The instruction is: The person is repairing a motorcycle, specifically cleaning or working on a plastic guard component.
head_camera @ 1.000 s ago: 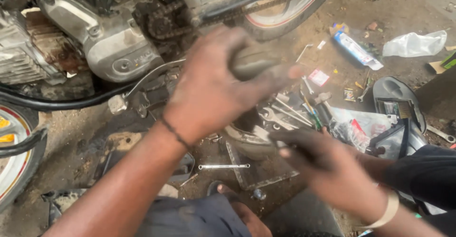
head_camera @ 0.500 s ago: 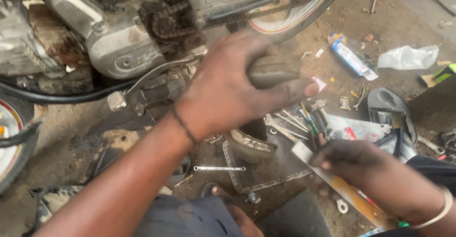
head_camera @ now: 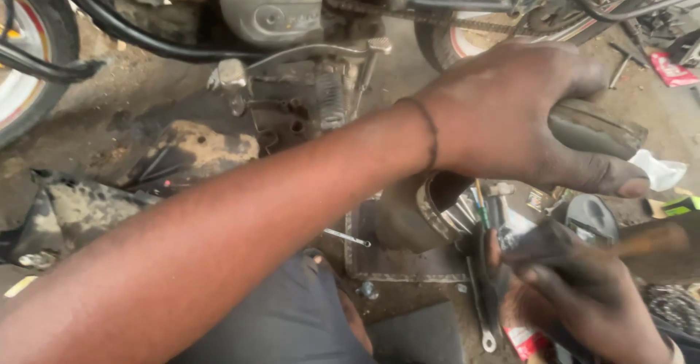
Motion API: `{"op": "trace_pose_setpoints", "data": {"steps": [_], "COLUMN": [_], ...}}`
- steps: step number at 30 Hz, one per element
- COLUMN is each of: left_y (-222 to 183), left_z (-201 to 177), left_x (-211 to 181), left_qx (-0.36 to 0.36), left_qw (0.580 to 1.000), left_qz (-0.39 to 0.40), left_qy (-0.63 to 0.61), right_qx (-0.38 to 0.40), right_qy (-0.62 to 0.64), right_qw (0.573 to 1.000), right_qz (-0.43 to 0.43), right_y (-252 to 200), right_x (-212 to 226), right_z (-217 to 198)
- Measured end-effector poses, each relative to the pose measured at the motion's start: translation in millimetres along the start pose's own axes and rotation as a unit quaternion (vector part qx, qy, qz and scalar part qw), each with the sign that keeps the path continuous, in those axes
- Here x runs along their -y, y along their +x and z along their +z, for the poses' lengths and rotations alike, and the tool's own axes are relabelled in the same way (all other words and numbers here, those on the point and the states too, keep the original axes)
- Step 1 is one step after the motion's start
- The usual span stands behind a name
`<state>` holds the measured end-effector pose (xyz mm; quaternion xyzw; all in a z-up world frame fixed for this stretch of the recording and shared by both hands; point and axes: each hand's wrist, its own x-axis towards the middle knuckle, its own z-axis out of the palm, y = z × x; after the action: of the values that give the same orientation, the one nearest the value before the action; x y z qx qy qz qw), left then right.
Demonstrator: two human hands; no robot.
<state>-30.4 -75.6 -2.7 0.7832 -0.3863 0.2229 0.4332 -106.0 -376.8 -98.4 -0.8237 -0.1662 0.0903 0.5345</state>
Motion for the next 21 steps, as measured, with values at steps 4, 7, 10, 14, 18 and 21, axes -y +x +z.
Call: {"op": "trace_pose_setpoints", "data": {"steps": [4,7,10,14,18,21], "left_y": [2.5,0.6,11.4,7.3,9.8,11.2], "left_z": [-8.1,-5.0,10.5,-5.0,7.6,7.7], "left_x": [-12.7,-5.0,0.7,-18.7,-16.0,-18.2], "left_qx": [0.020,0.022,0.011,0.024,0.059,0.070], "left_qw": [0.999,0.999,0.999,0.999,0.996,0.993], "left_qz": [-0.029,-0.023,0.006,-0.010,-0.020,-0.012], "left_qy": [0.010,-0.024,-0.053,-0.030,-0.061,-0.092], "right_qx": [0.162,0.197,0.288,0.248,0.228,0.291], "right_qy": [-0.213,-0.273,-0.223,-0.289,-0.275,-0.318], "right_qw": [0.926,0.879,0.868,0.870,0.904,0.863], "right_qz": [-0.266,-0.338,-0.337,-0.313,-0.234,-0.263], "right_y": [33.6,47.4,64.3,69.4,66.9,61.2], "right_x": [48.4,61.2,61.5,47.3,45.9,41.8], "right_z": [20.6,24.7,22.4,32.1,27.8,14.2]}}
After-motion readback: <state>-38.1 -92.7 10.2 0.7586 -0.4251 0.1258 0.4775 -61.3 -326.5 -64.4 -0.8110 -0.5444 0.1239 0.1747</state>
